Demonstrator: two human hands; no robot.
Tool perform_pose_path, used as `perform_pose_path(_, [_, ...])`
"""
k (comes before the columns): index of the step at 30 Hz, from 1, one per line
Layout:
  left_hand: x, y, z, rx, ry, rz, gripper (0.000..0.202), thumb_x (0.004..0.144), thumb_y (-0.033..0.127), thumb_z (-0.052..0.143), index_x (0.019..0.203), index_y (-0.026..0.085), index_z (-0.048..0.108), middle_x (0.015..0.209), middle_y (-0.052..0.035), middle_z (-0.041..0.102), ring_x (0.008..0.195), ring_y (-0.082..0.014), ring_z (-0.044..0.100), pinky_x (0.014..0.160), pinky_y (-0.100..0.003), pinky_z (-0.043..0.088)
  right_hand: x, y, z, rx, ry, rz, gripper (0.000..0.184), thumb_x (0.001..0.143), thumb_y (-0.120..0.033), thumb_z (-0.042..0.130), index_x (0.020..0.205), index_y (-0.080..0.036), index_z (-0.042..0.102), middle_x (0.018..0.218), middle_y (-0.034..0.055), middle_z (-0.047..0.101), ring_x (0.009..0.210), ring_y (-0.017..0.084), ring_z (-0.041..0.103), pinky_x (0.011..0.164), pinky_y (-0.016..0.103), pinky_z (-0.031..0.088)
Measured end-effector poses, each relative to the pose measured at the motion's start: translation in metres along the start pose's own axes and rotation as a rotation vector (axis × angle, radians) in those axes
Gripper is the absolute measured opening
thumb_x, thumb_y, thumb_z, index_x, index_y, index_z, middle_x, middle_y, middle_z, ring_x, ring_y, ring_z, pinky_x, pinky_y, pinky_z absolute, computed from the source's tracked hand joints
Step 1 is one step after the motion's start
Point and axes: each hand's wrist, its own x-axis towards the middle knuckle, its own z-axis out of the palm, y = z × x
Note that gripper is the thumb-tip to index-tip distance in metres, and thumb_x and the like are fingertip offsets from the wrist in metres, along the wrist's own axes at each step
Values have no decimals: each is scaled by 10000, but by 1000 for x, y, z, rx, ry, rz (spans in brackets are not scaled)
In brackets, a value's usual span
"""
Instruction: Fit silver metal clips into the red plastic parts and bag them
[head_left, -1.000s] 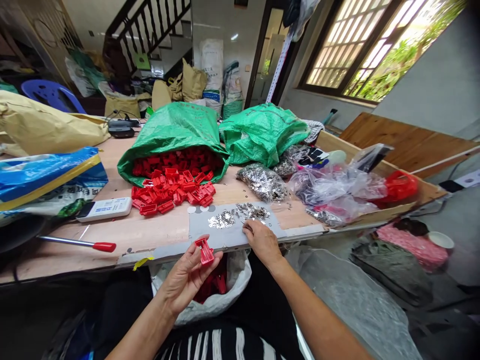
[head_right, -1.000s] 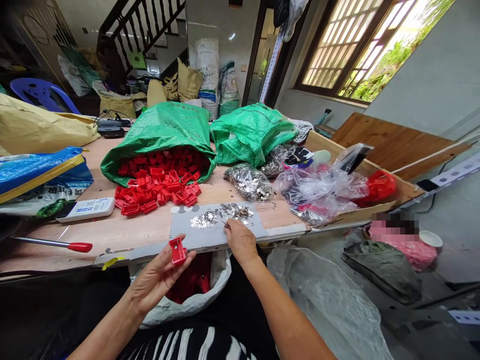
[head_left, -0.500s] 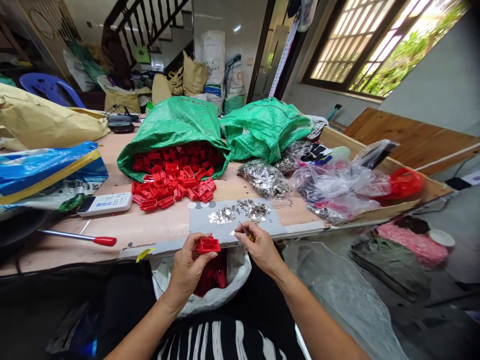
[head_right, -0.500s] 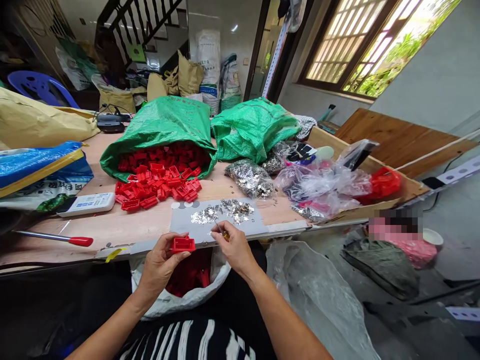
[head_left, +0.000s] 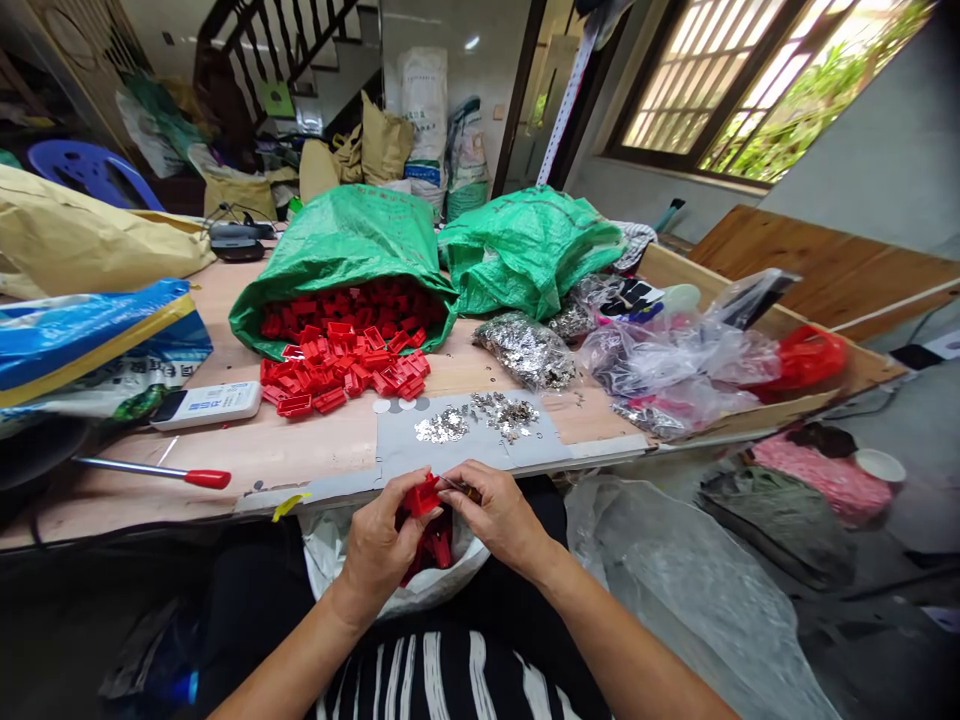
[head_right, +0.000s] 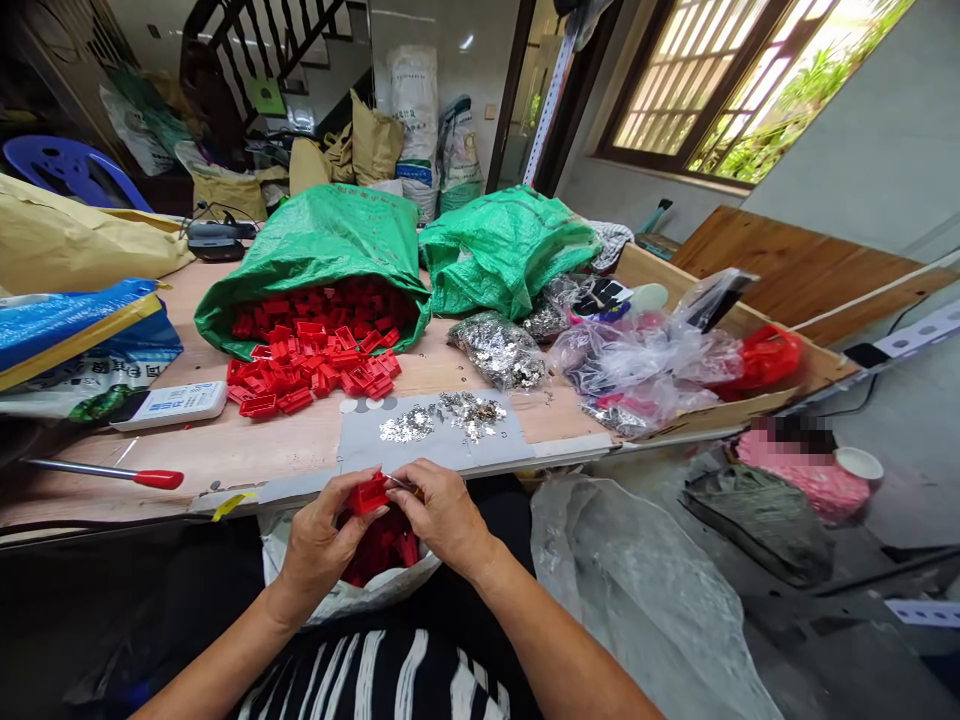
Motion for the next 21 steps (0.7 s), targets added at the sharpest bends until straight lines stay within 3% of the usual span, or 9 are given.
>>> perform_pose_path(7, [-5, 2, 5, -120, 74, -62, 385, 632, 149, 781, 990, 272, 710, 1063, -44, 718, 965, -242, 665, 915, -323, 482, -1, 2, -5, 197, -45, 41, 147, 861, -270, 586, 916, -198, 701, 859, 30, 659, 776, 147, 592, 715, 247, 449])
perform_pose_path(12, [-7, -3, 3, -88, 70, 5, 374, 671, 174, 767, 1024, 276, 696, 1097, -48, 711, 973, -242, 670, 924, -322, 483, -2, 10, -8, 334, 10, 125, 153, 861, -331, 584, 884, -188, 633, 792, -6, 616, 716, 125, 537, 685, 227, 430])
perform_pose_path(21, [-9, -1, 2, 43, 43, 101, 353, 726, 220, 728, 1068, 288, 677, 1109, -38, 711, 1014, -242, 656, 939, -344, 480, -1, 13, 1, 343, -46, 148, 175, 843, -345, 602, 784, -184, 569, 676, -50, 490, 637, 100, 422, 608, 206, 359])
